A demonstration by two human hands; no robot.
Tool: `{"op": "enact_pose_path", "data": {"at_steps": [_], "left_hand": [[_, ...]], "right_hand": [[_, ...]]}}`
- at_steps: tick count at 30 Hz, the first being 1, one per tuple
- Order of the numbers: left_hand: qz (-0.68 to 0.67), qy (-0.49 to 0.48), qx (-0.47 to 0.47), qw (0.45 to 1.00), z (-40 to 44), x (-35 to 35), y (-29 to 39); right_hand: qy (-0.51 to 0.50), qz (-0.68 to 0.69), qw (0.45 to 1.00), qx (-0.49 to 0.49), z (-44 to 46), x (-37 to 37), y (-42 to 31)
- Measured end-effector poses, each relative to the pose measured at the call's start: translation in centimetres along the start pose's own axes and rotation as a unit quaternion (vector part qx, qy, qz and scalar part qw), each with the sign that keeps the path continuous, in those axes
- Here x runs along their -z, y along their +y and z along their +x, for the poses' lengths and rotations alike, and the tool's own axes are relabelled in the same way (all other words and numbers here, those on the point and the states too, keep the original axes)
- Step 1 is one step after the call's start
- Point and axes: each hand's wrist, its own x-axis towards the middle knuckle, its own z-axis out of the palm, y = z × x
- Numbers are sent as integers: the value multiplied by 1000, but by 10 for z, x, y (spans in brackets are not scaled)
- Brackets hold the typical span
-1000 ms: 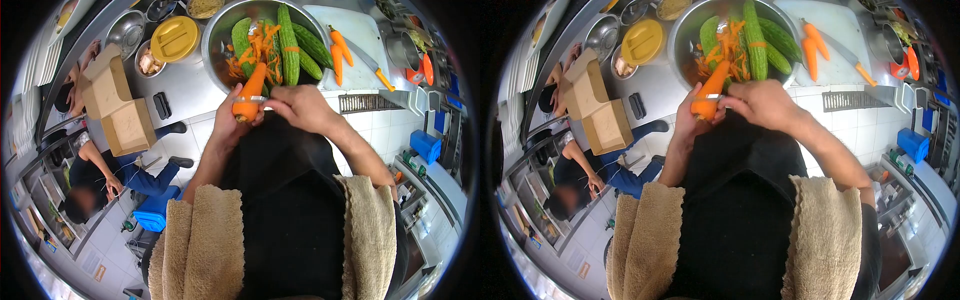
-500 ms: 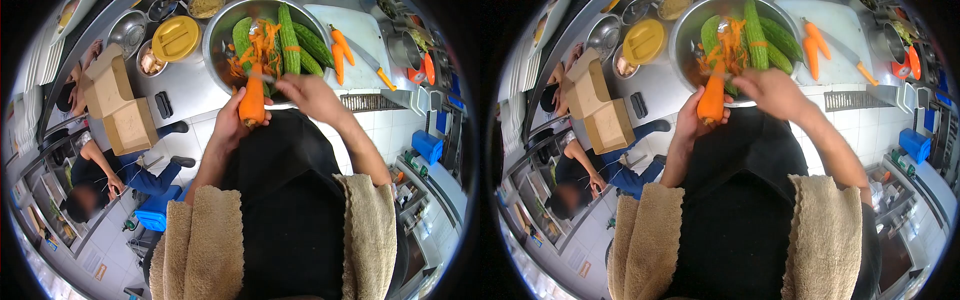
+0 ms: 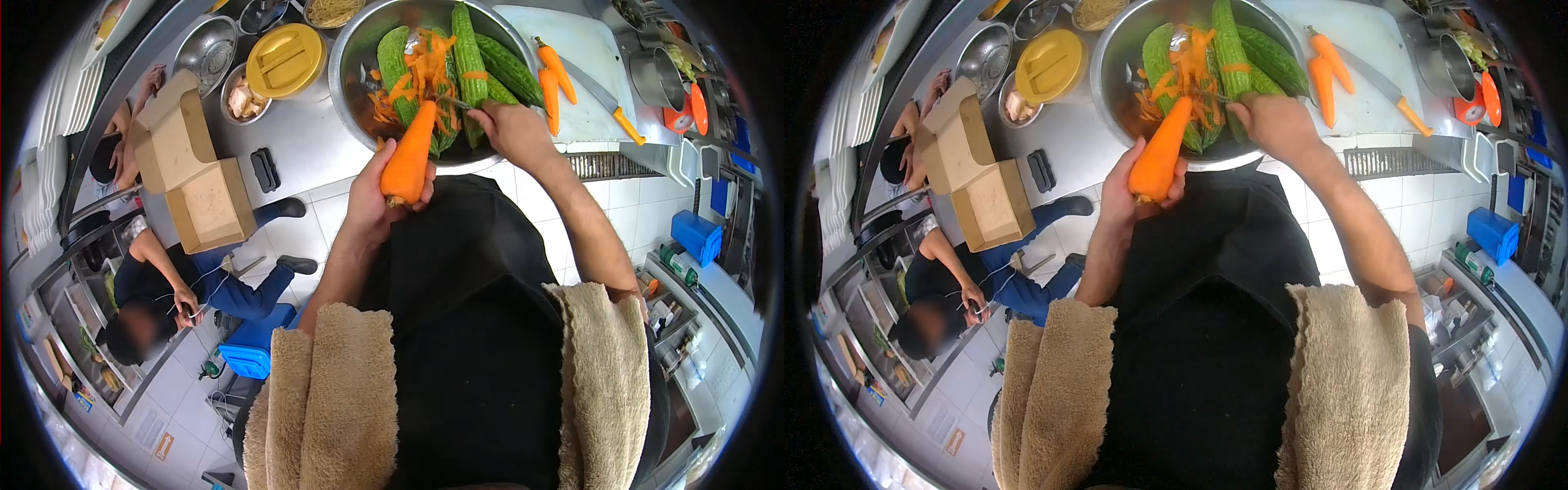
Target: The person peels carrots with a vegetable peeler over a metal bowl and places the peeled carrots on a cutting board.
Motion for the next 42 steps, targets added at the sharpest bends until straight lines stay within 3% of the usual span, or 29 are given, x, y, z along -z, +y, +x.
{"op": "enact_pose_path", "data": {"at_steps": [3,6,9,12,16,19,22,23,26,28,30,34,36,40,42], "left_hand": [[-22,29,-5,999,-1,-6,0],[-23,68,-18,997,2,-6,-2],[-16,103,-6,994,-1,-14,2],[-13,80,9,997,1,-7,3],[4,34,-4,999,0,-1,-1],[28,26,-1,999,-3,-4,1],[-4,-9,-1,1000,-5,-6,9],[-14,30,-2,999,-5,-10,10],[-41,120,-1,992,0,-22,7],[-59,154,0,986,2,-23,7],[-64,133,-3,989,1,-19,7],[-40,53,2,998,3,7,2],[-34,40,6,999,0,4,1],[-34,9,-8,999,-2,-1,3],[-48,38,-6,998,-2,-4,7]], "right_hand": [[-6,74,997,-7,-7,15,-13],[-44,193,977,85,-30,36,-44],[-59,232,949,207,-48,43,-70],[-41,190,957,214,-46,34,-65],[34,94,988,119,-23,11,-28],[30,-19,999,28,-5,4,-3],[44,4,999,-4,-5,12,-6],[17,4,1000,-24,-5,17,-11],[10,145,988,59,-22,39,-41],[-19,170,975,141,-36,44,-57],[-26,209,954,212,-46,45,-72],[-19,130,970,205,-41,34,-64],[34,107,983,142,-22,16,-38],[2,5,1000,30,2,5,3],[2,10,1000,7,4,8,4]]}}
